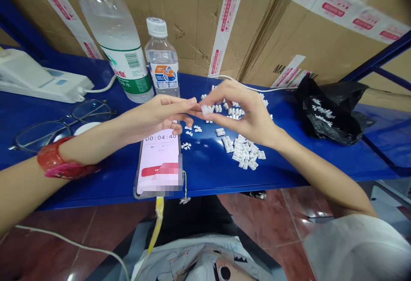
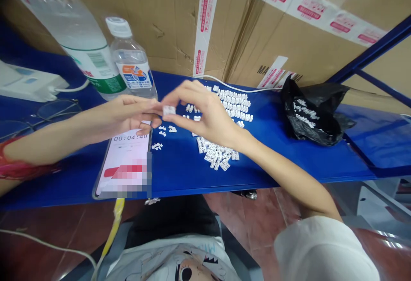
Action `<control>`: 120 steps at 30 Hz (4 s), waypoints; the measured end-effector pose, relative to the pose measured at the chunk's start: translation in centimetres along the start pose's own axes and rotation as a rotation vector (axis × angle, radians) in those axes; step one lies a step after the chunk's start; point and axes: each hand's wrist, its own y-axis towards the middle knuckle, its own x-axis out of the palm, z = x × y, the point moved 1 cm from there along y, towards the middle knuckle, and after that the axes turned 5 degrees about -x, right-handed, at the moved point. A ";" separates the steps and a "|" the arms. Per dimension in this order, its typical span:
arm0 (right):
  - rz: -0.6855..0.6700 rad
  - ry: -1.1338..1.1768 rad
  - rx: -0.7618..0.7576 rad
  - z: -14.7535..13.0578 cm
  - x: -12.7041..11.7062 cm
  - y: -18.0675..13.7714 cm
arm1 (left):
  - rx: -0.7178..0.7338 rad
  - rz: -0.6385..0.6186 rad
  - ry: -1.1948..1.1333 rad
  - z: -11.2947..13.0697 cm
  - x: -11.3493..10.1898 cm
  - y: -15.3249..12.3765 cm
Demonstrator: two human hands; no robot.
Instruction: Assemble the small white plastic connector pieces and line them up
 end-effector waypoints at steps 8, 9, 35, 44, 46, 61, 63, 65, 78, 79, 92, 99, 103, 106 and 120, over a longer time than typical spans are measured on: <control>0.125 0.014 0.074 -1.1 1.1 2.7 | 0.064 0.001 -0.234 0.8 -0.3 -0.3; 0.157 -0.005 0.087 -1.0 1.4 2.2 | 0.069 0.042 -0.241 0.9 -0.4 -0.3; -0.343 -0.170 0.009 -1.2 5.7 -2.5 | 0.071 0.049 -0.168 0.3 -0.8 0.0; 0.249 -0.189 0.146 -0.9 1.9 -1.5 | 0.133 0.088 -0.096 -0.2 -0.5 0.2; 0.341 -0.205 0.201 -0.8 1.7 -1.4 | 0.129 0.081 -0.078 -0.5 -0.1 0.2; 0.246 -0.219 0.136 -2.0 2.9 -1.1 | 0.089 0.105 0.047 -1.1 0.7 -0.2; 0.221 -0.236 0.115 -2.1 2.9 -1.1 | 0.086 0.112 0.046 -1.1 0.7 -0.2; 0.201 -0.252 0.082 -2.2 2.9 -1.2 | 0.087 0.121 0.027 -1.0 0.8 -0.2; 0.222 -0.350 0.131 -2.0 4.9 -1.8 | 0.121 0.045 -0.045 -1.4 1.9 -1.0; 0.223 -0.352 0.130 -1.9 5.0 -1.7 | 0.132 0.053 -0.044 -1.5 2.0 -1.0; -0.033 -0.191 -0.109 -0.2 4.7 -2.1 | 0.299 0.350 -0.025 1.7 -0.4 -0.8; -0.277 -0.146 -0.103 -0.9 6.6 -2.2 | 0.225 0.268 -0.009 0.5 0.4 -0.5; -0.230 -0.108 -0.092 -1.0 6.5 -2.3 | 0.279 0.292 0.115 0.5 0.4 -0.4; -0.057 0.048 0.005 -0.8 5.8 -2.4 | 0.352 0.341 0.321 0.5 0.2 -0.6; 0.367 0.709 0.491 0.0 4.4 -1.6 | 0.633 0.313 0.696 -0.8 0.7 -1.0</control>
